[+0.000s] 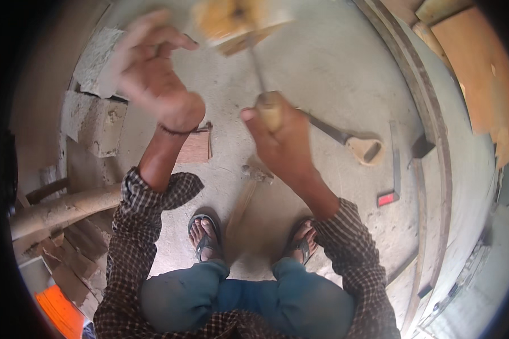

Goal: The person sits on the floor and uses a hand saw to cut small wooden pieces. They handle the wood with both hands, position it for cutting, and saw through it. The person also picks up and examines the cut pieces.

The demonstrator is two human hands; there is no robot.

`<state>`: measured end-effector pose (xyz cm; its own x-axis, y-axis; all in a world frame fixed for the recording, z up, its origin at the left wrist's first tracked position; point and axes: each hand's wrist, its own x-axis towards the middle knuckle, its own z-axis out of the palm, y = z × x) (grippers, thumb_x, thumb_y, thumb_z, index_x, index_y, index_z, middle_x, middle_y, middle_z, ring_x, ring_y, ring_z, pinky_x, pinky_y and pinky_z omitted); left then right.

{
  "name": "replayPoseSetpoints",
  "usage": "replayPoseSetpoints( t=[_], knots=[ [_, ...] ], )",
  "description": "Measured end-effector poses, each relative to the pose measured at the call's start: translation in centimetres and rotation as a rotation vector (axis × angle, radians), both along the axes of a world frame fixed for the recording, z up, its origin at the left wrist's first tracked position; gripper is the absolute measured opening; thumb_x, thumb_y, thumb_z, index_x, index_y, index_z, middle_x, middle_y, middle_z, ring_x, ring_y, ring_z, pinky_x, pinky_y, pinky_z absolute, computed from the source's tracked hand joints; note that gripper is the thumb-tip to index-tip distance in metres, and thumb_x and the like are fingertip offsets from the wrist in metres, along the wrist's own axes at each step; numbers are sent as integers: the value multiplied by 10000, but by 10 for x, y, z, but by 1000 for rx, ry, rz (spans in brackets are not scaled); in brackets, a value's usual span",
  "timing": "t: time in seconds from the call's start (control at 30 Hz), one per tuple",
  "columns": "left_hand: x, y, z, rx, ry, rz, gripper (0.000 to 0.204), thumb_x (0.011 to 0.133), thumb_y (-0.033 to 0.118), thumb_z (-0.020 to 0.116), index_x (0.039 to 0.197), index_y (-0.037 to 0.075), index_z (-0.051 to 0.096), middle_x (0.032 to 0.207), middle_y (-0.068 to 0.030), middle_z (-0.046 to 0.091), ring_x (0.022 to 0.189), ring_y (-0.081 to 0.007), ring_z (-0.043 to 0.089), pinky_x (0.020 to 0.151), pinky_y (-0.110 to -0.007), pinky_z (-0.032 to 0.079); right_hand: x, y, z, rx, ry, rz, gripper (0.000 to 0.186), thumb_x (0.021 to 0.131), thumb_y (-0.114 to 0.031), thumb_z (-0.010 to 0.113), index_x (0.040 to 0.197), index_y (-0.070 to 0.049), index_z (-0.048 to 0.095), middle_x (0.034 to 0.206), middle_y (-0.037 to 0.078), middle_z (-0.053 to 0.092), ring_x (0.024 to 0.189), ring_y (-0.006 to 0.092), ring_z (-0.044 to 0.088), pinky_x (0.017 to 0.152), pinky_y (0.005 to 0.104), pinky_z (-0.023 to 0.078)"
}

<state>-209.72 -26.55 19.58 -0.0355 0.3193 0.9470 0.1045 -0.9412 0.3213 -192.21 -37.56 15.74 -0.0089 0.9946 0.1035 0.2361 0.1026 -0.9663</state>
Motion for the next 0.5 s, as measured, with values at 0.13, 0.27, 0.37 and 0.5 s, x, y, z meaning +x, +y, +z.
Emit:
replayPoseSetpoints(
  t=[0.13,0.27,0.37,0.5],
  knots=[
    [-44,-17,9,-55,-218,167,554,1059,484,570,1336,19,457,1205,-166,553,950,-177,555,815,-327,493,-13,1,-19,-180,20,-86,327,1024,-293,698,899,-3,612,656,47,574,567,113,534,531,335,455],
    [-53,-41,-56,-567,256,471,540,1007,408,632,1280,-41,511,1193,-182,502,1006,-248,506,864,-410,467,-23,5,-91,-463,-64,-78,292,1023,-265,699,861,-63,563,596,-16,506,455,62,468,391,268,386],
    [-18,-22,-74,-728,309,384,501,983,371,659,1256,-28,526,1171,-207,503,1029,-300,517,872,-442,471,-34,10,-92,-428,-81,-82,299,990,-258,735,853,-37,585,609,8,530,508,81,488,459,299,414],
    [29,22,-96,-647,314,442,296,986,290,642,1064,10,586,988,-168,565,878,-313,582,780,-459,498,-43,14,-105,-499,39,-101,306,961,-245,766,820,-22,609,637,22,572,577,101,473,548,350,422]
  ],
)
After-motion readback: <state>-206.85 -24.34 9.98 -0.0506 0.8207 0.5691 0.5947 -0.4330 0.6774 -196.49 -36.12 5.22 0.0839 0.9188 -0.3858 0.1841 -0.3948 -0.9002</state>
